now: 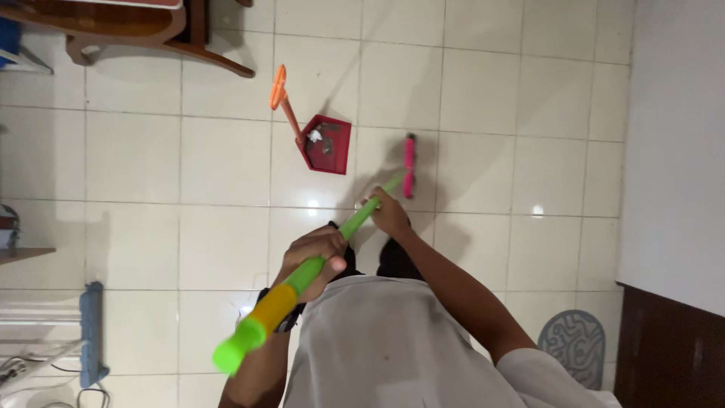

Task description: The person sweeps a tiled floor using a green and yellow broom, gathering debris into a red dustpan. The person repeatedly sweeps small piles of dirt and transfers them into the dustpan held in the left hand.

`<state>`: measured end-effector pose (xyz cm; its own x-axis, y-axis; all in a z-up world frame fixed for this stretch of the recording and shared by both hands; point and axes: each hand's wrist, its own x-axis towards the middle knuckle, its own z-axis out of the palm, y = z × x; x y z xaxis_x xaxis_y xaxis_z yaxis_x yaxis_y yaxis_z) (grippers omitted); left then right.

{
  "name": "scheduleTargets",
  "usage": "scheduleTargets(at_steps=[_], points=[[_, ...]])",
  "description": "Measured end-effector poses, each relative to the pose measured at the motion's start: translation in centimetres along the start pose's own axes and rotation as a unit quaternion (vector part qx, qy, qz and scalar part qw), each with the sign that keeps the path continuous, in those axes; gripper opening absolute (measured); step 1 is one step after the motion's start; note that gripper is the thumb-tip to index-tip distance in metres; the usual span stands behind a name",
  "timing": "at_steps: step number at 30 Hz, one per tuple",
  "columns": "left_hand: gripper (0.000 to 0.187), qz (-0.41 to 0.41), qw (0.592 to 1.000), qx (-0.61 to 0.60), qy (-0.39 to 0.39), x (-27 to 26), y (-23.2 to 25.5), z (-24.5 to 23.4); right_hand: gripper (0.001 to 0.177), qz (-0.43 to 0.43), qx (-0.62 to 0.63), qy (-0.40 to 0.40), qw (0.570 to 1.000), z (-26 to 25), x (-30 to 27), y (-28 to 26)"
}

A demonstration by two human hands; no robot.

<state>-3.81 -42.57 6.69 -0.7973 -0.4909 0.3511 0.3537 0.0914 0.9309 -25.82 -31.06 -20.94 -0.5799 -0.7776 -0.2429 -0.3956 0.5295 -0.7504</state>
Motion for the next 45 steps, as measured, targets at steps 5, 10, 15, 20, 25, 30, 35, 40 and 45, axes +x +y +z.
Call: scheduleTargets(at_steps=[5,10,15,20,25,30,35,40,45], points=[[0.031,-0.012,0.999,-0.01,-0.028,-0.9,-5.6,5.5,0.024,-0.067,-0.043,0.026,0.997,-5.1,-1.4,9.4],[0.026,-0.051,0.999,-0.004,0.007,0.0,-8.0,9.9,0.027,-0.019,-0.094,-0.035,0.995,-6.1,0.5,11.4],[0.028,-0.07,0.993,0.078,0.061,0.5,-4.1,7.6,0.019,-0.201,0.008,-0.067,0.977,-0.4,4.2,8.0],[0.033,0.009,0.985,0.17,0.02,1.2,1.9,6.8,0.032,-0.123,0.012,-0.177,0.976,1.6,5.4,0.1],[0.035,0.117,0.977,0.157,0.081,1.9,4.0,5.6,0.032,-0.091,-0.048,-0.192,0.976,-2.1,3.2,-6.4],[0.029,0.05,0.987,0.05,0.145,0.8,1.3,5.8,0.045,-0.027,-0.032,-0.16,0.986,-4.8,2.2,0.5],[0.018,-0.015,0.993,-0.02,0.112,-0.4,-3.5,9.2,0.042,-0.082,0.056,-0.086,0.991,-5.9,0.6,9.6],[0.02,-0.058,0.995,0.04,0.075,0.0,-4.7,8.4,0.046,0.036,0.148,-0.156,0.976,-3.0,2.0,9.7],[0.031,-0.031,0.983,0.177,0.041,0.6,-0.9,6.4,0.022,-0.085,0.145,-0.167,0.972,2.7,4.7,3.7]])
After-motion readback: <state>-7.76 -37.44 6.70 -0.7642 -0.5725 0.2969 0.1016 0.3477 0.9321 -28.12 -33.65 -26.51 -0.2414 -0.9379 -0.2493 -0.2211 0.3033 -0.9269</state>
